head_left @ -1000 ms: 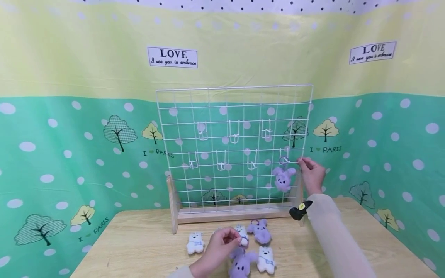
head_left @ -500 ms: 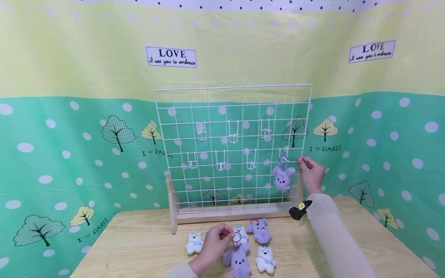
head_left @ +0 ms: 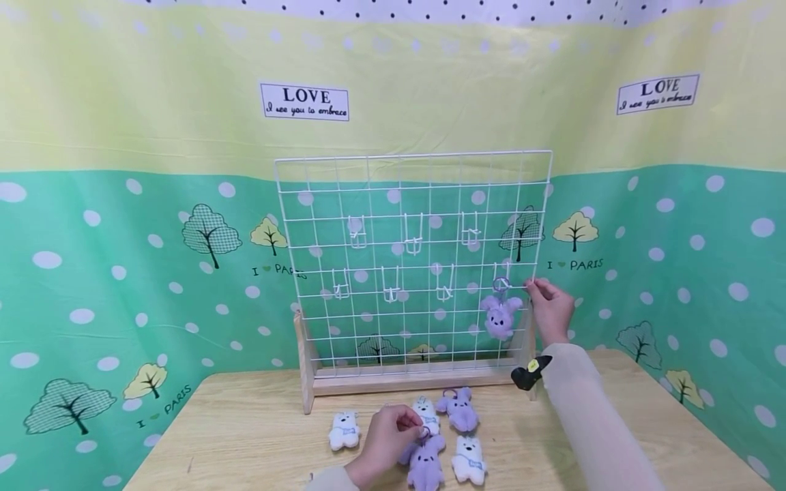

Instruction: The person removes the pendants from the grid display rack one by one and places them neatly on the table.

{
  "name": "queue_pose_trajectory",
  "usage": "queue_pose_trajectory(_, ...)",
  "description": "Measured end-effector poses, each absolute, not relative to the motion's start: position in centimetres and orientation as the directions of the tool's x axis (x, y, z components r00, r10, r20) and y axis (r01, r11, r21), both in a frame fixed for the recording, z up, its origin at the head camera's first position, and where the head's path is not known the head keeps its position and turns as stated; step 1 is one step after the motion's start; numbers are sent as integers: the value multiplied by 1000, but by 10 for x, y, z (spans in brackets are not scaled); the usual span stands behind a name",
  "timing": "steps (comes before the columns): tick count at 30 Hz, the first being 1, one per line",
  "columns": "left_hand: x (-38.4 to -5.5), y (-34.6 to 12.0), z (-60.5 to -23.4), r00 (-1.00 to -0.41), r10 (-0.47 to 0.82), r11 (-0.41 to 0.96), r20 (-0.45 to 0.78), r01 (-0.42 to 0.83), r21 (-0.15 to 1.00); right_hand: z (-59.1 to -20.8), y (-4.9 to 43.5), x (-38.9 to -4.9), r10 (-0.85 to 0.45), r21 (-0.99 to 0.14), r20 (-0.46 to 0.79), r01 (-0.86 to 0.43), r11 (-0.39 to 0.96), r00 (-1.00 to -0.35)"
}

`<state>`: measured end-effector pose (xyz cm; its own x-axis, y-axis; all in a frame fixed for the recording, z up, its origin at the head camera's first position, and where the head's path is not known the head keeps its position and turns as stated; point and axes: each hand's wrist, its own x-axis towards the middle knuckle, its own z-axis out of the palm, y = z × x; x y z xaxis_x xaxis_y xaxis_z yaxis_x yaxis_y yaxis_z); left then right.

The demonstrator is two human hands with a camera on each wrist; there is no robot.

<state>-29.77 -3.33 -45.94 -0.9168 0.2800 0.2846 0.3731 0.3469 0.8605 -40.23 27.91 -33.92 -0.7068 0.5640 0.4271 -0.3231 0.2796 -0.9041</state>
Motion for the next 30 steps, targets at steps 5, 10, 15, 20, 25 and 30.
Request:
queue_pose_trajectory(5,-300,-32,-461,-925,283,334,252,342,878,-339,279,-401,561,-901,433,-322,290,-706)
queue_pose_trajectory(10,-300,-31,-456,-930,285,290,231,313,905,-339,279,-401,565,-901,434,-328,284,-702)
queue_pose_trajectory(15,-304,-28,-439,-932,269,301,243,321,898,-339,279,-401,566,-902,432,-329,280,-702)
queue_pose_trajectory(20,-312,-22,-414,-912,278,275,303,378,884,-339,279,-402,567,-906,424,-318,281,-707)
queue_pose_trajectory(25,-319,-12,-385,-895,289,254,340,415,874,-339,279,-402,571,-912,410,-303,278,-711)
queue_pose_trajectory(30,-324,0,-358,-888,283,246,361,431,868,-340,279,-403,575,-915,404,-297,274,-712)
